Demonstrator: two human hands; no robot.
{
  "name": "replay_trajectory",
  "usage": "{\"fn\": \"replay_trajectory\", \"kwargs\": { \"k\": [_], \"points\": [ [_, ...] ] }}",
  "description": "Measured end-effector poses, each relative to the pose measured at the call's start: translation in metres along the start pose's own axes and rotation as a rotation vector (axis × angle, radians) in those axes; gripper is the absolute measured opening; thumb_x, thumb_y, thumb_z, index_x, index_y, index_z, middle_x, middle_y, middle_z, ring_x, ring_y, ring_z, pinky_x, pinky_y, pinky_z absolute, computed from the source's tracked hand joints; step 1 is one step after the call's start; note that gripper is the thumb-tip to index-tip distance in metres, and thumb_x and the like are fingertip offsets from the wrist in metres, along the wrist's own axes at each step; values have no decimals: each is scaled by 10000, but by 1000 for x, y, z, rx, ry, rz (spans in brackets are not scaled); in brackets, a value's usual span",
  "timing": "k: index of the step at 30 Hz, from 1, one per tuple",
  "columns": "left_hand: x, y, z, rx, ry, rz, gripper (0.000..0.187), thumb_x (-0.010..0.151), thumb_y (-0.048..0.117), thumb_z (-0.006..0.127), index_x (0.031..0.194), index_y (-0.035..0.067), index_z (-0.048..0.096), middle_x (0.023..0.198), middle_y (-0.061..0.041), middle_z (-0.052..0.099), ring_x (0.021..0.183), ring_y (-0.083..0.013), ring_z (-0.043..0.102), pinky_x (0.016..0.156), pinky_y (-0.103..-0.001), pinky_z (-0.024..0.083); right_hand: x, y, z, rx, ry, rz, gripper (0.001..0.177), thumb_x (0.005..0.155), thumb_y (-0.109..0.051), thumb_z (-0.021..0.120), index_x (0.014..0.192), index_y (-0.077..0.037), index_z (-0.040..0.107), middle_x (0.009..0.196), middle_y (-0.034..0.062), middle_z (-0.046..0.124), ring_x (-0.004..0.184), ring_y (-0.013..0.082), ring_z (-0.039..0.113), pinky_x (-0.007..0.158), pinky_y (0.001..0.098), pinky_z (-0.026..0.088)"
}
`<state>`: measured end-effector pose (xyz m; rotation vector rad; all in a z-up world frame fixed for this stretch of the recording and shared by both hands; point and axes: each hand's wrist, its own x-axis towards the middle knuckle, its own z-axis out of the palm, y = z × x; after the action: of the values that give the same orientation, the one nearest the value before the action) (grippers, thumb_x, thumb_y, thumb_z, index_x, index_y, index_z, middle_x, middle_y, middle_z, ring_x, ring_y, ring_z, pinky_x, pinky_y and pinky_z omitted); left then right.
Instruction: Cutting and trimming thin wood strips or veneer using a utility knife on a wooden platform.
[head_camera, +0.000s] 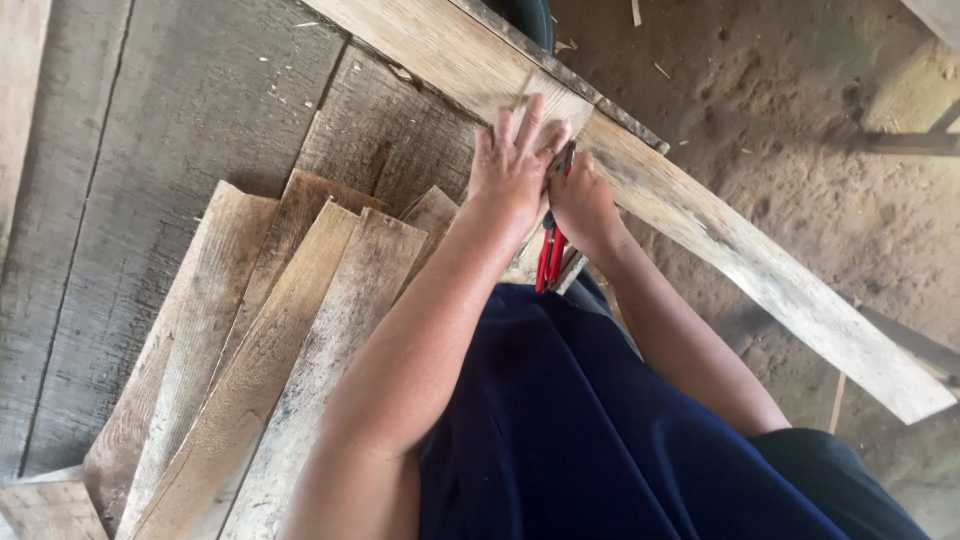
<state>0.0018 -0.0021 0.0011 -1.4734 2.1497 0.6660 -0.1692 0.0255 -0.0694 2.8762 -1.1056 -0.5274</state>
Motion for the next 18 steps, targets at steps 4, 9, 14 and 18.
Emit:
{"fn": "replay_trajectory", "kwargs": {
  "k": [4, 9, 14, 18],
  "points": [
    [-29, 7, -25, -121, 3, -45, 988, 850, -53, 693, 1635, 329, 231, 1680, -175, -73, 1512, -426, 257, 1177, -524, 369, -41, -28, 0, 251, 38, 6, 141, 947, 26, 535, 907, 99, 649, 987, 313, 530, 593, 470, 692, 430, 466, 548],
    [-23, 13, -15, -226, 92, -91, 817, 894, 99, 669, 1610, 298, 329, 1688, -139, 56, 1501, -453, 232, 1072, -505, 403, -45, 6, -111, 866, -55, 681, 218, 1055, -203, 472, 1217, -58, 465, 975, 327, 628, 912, 591, 660, 765, 666, 509],
    [-51, 20, -25, -396, 160, -172, 715, 944, 157, 625, 1594, 297, 362, 1696, -124, 97, 1498, -477, 186, 1046, -542, 394, -11, 48, -121, 796, -145, 595, 451, 969, -280, 613, 1384, -227, 445, 1132, 166, 636, 1110, 446, 642, 922, 594, 492],
    [-38, 22, 0, -504, 362, -219, 705, 850, 91, 679, 1497, 321, 520, 1673, -116, 131, 1402, -443, 333, 954, -461, 481, -5, 49, -128, 830, -110, 525, 564, 892, -247, 657, 1421, -194, 468, 1157, 230, 621, 1174, 483, 603, 970, 594, 473]
  ]
}}
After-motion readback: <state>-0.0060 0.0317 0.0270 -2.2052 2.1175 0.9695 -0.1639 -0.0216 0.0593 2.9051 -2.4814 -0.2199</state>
